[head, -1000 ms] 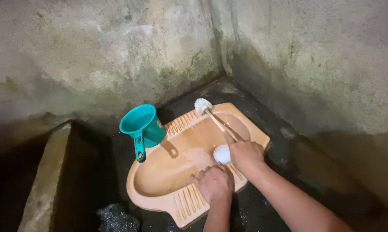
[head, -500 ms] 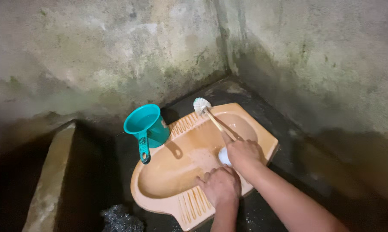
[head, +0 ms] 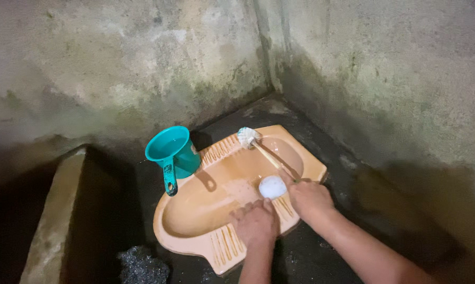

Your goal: The person scrubs a beige squat toilet using a long-handled brush and a teal cup to pour water. They repeatedly scrub the basin and footrest areas, then rinse the brush and the toilet surface with water from the cup.

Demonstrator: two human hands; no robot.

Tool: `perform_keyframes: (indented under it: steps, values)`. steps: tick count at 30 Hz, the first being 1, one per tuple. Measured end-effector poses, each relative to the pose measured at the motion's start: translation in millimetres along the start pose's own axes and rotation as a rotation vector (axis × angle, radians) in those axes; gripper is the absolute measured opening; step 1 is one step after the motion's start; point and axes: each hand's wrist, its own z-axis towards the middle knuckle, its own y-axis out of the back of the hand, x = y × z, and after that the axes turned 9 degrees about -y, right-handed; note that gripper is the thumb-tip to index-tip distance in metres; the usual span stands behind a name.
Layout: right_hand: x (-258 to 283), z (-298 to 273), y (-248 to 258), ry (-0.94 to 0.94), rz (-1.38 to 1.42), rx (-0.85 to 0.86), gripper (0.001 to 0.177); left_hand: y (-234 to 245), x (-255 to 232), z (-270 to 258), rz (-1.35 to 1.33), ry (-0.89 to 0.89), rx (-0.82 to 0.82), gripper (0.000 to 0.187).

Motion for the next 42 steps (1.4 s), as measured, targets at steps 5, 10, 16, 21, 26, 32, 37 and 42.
perform_keyframes:
  steps: [5, 10, 16, 21, 26, 32, 37, 42]
  values:
    - [2, 7, 2, 0.003, -0.022, -0.01, 0.072, 0, 18, -15, 0.013, 0.046, -0.066, 0.051]
    - [27, 48, -9, 0.016, 0.019, -0.021, 0.072, 6, 14, -14, -0.017, 0.065, -0.079, 0.048]
    - [55, 70, -5, -0.015, 0.054, -0.056, 0.072, 11, 11, -16, -0.022, 0.086, -0.111, 0.048]
    - [22, 18, -1, 0.012, -0.011, 0.023, 0.072, 2, 14, -16, 0.034, 0.071, -0.137, 0.048]
    - [-2, -1, 11, -0.031, -0.007, 0.027, 0.07, -2, 18, -15, -0.004, 0.044, -0.213, 0.047]
    - [14, 30, 1, -0.026, 0.0, -0.017, 0.071, -2, 15, -15, -0.014, 0.07, -0.194, 0.046]
    - [30, 69, -2, -0.055, 0.014, -0.041, 0.07, 2, 15, -13, -0.016, 0.075, -0.171, 0.046]
    - [4, 55, -5, -0.051, 0.039, -0.05, 0.07, -1, 16, -14, -0.014, 0.074, -0.203, 0.046]
